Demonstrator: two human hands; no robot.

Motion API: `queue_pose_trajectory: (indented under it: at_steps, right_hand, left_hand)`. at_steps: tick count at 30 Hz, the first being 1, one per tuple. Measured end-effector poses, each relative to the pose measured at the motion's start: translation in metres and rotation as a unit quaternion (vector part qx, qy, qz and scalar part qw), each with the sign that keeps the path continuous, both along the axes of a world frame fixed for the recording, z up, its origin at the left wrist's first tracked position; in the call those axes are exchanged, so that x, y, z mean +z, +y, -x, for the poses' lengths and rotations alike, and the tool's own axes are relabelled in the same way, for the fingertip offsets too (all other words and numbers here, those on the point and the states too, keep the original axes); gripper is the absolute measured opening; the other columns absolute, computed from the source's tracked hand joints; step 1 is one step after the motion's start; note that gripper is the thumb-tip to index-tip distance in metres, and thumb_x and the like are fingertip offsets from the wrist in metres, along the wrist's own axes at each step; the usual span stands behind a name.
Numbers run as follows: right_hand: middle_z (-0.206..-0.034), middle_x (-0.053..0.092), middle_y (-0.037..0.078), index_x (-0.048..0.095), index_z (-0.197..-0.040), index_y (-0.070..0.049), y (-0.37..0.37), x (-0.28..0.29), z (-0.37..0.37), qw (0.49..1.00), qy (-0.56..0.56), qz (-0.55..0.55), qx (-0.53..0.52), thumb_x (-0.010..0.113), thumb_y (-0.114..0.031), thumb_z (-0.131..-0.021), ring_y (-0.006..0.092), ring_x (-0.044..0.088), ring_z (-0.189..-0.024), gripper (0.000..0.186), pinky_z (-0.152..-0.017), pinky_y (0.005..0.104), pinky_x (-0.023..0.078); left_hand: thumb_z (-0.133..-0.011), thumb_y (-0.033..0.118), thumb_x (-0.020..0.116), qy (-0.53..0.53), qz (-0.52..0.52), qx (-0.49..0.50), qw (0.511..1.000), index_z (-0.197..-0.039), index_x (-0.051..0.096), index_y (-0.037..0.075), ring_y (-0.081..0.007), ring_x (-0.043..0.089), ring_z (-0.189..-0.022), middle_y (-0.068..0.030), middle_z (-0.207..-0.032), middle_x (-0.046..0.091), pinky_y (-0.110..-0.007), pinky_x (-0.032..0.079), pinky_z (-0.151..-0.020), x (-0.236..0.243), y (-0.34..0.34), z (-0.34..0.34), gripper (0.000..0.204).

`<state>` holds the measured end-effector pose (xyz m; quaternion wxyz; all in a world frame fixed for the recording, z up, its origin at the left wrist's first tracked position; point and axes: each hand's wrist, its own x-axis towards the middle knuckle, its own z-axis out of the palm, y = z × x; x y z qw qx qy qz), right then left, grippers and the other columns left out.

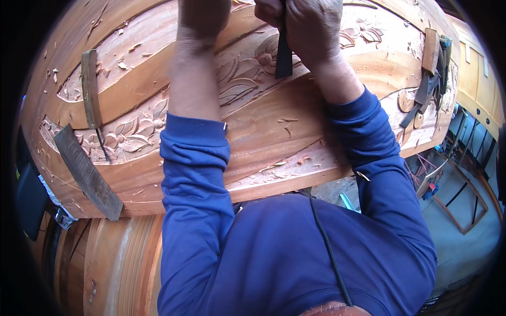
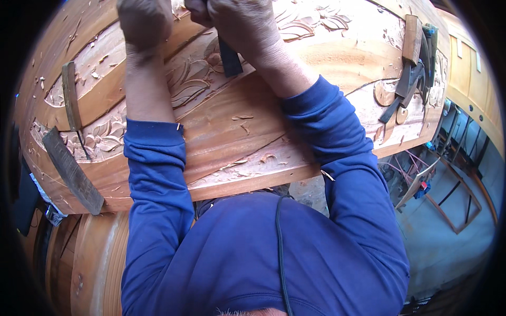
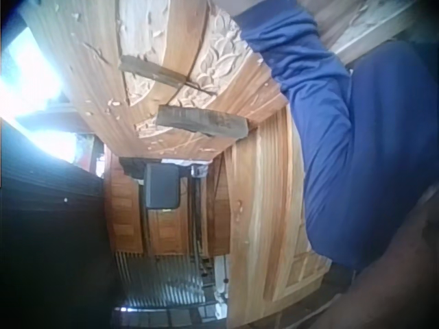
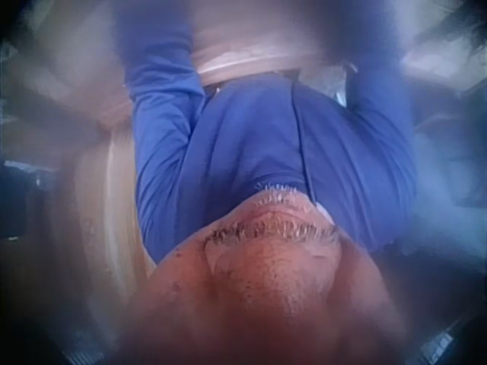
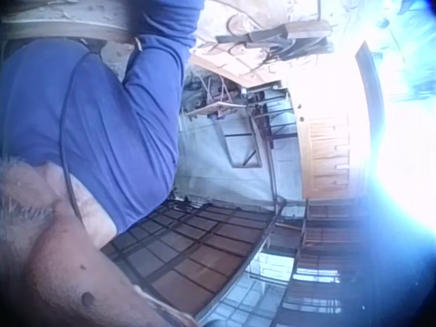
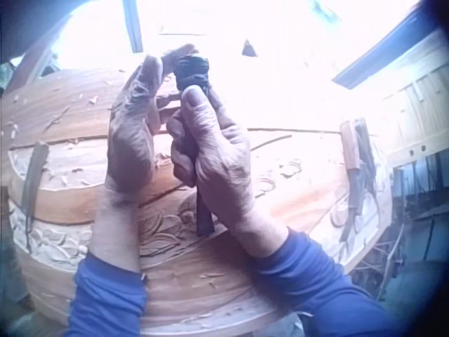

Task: The person carves decorative floral patterns into a large wooden board using a chisel and a wooden mallet, occasionally clearing away shavings by hand.

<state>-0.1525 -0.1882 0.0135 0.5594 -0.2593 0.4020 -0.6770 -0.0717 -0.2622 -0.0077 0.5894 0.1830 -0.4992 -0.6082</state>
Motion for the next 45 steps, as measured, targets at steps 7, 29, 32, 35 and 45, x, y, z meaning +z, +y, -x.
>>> queue_pose_trajectory:
  at_steps: [7, 29, 32, 35, 45]
  right_hand:
    - [-0.066, 0.047, -0.007, 0.065, -0.119, -0.008, -0.001, -0.006, -0.007, 0.999, 0.025, -0.019, 0.003, 0.053, -0.029, -0.111, 0.0025, 0.04, -0.047, 0.025, -0.041, 0.0196, 0.03]
    - [-0.074, 0.049, -0.005, 0.057, -0.115, -0.016, -0.002, 0.007, -0.01, 1.0, 0.004, -0.024, 0.0, 0.054, -0.037, -0.11, 0.0038, 0.042, -0.05, 0.022, -0.042, 0.0193, 0.03]
    - [-0.072, 0.048, -0.005, 0.059, -0.123, -0.013, -0.001, 0.003, -0.008, 0.998, -0.046, 0.025, 0.026, 0.054, -0.034, -0.11, 0.0035, 0.041, -0.048, 0.025, -0.041, 0.02, 0.03]
    - [-0.069, 0.047, -0.005, 0.062, -0.119, -0.011, -0.001, -0.005, -0.01, 1.0, 0.011, 0.001, 0.006, 0.053, -0.033, -0.111, 0.0032, 0.04, -0.048, 0.026, -0.041, 0.0198, 0.03]
    - [-0.075, 0.05, -0.01, 0.066, -0.115, -0.009, -0.011, -0.022, -0.031, 0.993, -0.024, -0.023, 0.11, 0.055, -0.033, -0.11, -0.0001, 0.04, -0.058, 0.026, -0.051, 0.0177, 0.033]
  left_hand:
    - [-0.106, 0.021, 0.062, 0.014, -0.067, -0.032, 0.997, -0.117, 0.067, 0.005, -0.0089, 0.07, -0.092, -0.0046, -0.106, 0.072, -0.024, 0.056, -0.078, -0.008, -0.006, -0.004, 0.02]
    - [-0.11, 0.049, 0.036, 0.024, -0.084, 0.016, 0.996, -0.141, 0.054, -0.003, -0.0257, 0.068, -0.111, -0.0175, -0.13, 0.066, -0.037, 0.054, -0.096, 0.012, 0.0, -0.009, 0.064]
    - [-0.111, 0.044, 0.038, 0.074, -0.017, -0.1, 0.992, -0.139, 0.056, -0.004, -0.0246, 0.067, -0.114, -0.0172, -0.132, 0.065, -0.039, 0.054, -0.1, -0.002, -0.014, -0.013, 0.058]
    - [-0.109, 0.03, 0.052, 0.036, 0.002, -0.039, 0.999, -0.131, 0.062, 0.001, -0.0186, 0.07, -0.105, -0.012, -0.122, 0.07, -0.032, 0.059, -0.087, -0.012, -0.014, -0.011, 0.038]
    - [-0.105, 0.016, 0.053, -0.097, 0.067, 0.156, 0.981, -0.099, 0.068, 0.004, -0.012, 0.067, -0.082, -0.002, -0.088, 0.067, -0.027, 0.056, -0.071, -0.029, -0.027, -0.041, 0.02]
